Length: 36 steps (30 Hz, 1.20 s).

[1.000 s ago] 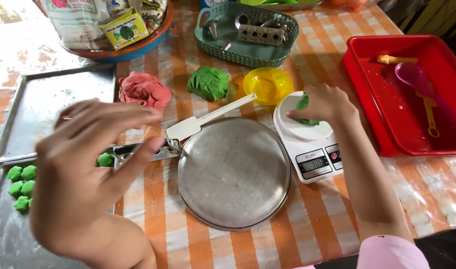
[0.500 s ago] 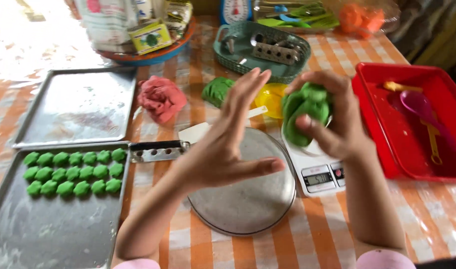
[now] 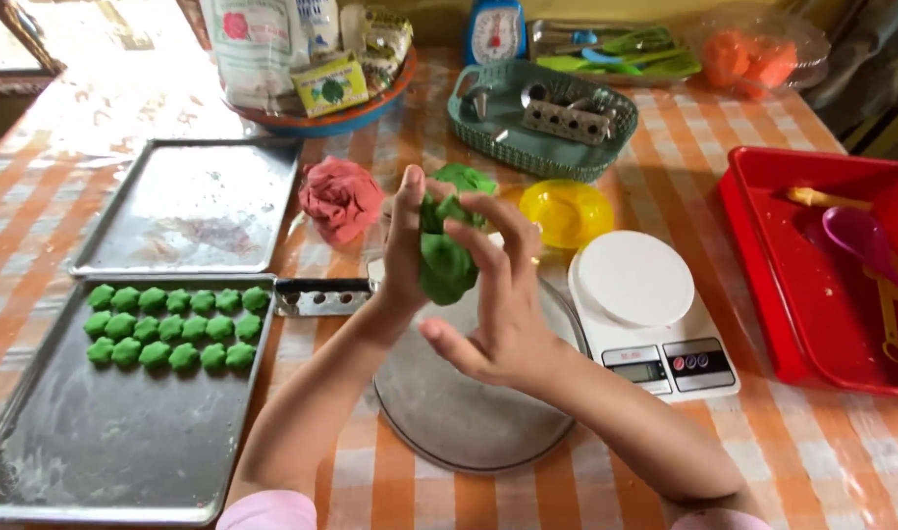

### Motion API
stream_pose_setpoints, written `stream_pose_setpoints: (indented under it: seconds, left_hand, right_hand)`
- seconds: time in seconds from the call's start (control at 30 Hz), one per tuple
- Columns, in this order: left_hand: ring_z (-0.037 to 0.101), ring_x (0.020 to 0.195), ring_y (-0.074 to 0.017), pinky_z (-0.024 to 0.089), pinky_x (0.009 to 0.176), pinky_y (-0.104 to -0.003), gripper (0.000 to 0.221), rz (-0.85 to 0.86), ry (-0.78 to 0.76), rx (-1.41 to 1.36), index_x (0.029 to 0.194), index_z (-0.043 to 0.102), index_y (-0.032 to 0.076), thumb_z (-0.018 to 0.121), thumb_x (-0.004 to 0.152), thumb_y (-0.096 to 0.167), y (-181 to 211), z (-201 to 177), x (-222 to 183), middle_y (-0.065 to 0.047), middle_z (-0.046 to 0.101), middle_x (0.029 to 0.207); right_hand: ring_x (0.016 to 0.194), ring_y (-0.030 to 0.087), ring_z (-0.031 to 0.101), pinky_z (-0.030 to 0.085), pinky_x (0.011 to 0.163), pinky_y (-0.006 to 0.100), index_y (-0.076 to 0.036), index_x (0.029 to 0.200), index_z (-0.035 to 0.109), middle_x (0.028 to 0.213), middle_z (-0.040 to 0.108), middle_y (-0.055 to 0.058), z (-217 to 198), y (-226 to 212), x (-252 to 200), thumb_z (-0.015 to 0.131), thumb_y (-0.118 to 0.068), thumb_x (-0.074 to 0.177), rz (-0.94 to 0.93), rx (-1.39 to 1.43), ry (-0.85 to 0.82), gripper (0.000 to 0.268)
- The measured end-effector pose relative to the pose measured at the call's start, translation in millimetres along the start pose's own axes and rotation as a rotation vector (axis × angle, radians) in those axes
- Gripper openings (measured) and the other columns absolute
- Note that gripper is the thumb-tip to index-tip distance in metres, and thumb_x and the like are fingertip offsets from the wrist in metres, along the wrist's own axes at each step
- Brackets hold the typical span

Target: Rolling small pieces of green dough into balls and kneading a larger piece of dough on a metal plate.

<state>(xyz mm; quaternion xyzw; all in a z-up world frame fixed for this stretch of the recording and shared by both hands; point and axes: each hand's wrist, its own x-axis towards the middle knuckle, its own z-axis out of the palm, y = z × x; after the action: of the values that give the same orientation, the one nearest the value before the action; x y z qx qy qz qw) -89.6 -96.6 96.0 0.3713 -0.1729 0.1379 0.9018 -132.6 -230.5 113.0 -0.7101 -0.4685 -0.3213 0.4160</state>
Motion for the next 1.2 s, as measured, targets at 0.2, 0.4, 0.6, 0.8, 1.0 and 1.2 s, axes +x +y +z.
stream_pose_setpoints:
  seconds: [0.2, 0.4, 0.6, 0.8, 1.0, 1.2]
  left_hand:
    - [0.041, 0.085, -0.0161, 0.031, 0.08, -0.033, 0.037, 0.445, -0.035, 0.538, 0.101, 0.041, 0.008, 0.023, 0.111, 0.038, -26, 7, -20, -0.006, 0.044, 0.094]
    - [0.044, 0.117, -0.0193, 0.034, 0.113, -0.036, 0.06, 0.333, -0.055, 0.384, 0.138, 0.031, 0.004, 0.019, 0.11, 0.056, -56, 38, -45, -0.015, 0.04, 0.13]
    - [0.039, 0.105, -0.0216, 0.034, 0.102, -0.039, 0.052, 0.279, -0.248, 0.6, 0.138, 0.032, 0.006, 0.027, 0.11, 0.049, -36, 53, -56, -0.013, 0.036, 0.122]
    - [0.046, 0.105, -0.0214, 0.035, 0.095, -0.034, 0.026, 0.554, -0.103, 0.677, 0.116, 0.044, 0.005, 0.029, 0.108, 0.024, -12, 53, -47, -0.011, 0.045, 0.114]
    - [0.044, 0.114, -0.0321, 0.038, 0.102, -0.043, 0.024, 0.971, -0.052, 0.891, 0.107, 0.049, 0.008, 0.038, 0.102, 0.029, 8, 65, -46, -0.015, 0.045, 0.119]
    - [0.057, 0.094, -0.028, 0.054, 0.084, -0.054, 0.041, 1.232, -0.51, 0.985, 0.103, 0.056, 0.014, 0.027, 0.112, 0.042, 9, 55, -61, -0.013, 0.063, 0.113]
  right_hand:
    - [0.14, 0.036, 0.044, 0.032, 0.124, 0.053, 0.008, 0.161, 0.014, 0.15, 0.041, 0.027, 21, 27, -8, 0.047, -0.036, 0.11, 0.035, 0.368, 0.209, 0.074]
    - [0.059, 0.03, 0.064, 0.055, 0.061, 0.044, 0.003, 0.076, 0.068, 0.07, 0.065, 0.015, -3, 75, 7, 0.045, -0.023, 0.106, -0.176, 0.377, 0.426, 0.046]
    - [0.032, 0.019, 0.046, 0.04, 0.042, 0.033, -0.008, 0.048, 0.048, 0.04, 0.047, 0.007, -22, 62, 19, 0.038, -0.014, 0.105, -0.11, 0.611, 0.459, 0.058]
    - [0.038, 0.019, 0.039, 0.039, 0.05, 0.034, -0.016, 0.051, 0.047, 0.046, 0.043, 0.001, -8, 32, 12, 0.045, -0.008, 0.101, -0.233, 0.586, 0.261, 0.051]
    - [0.072, 0.022, 0.05, 0.047, 0.071, 0.041, -0.01, 0.087, 0.052, 0.08, 0.052, 0.006, -12, 11, 10, 0.036, -0.034, 0.11, -0.281, 0.517, 0.3, 0.037]
    - [0.163, 0.038, 0.029, 0.035, 0.132, 0.061, -0.005, 0.155, 0.028, 0.168, 0.029, 0.023, -59, -34, 16, 0.042, -0.084, 0.11, 0.328, 0.944, -0.119, 0.092]
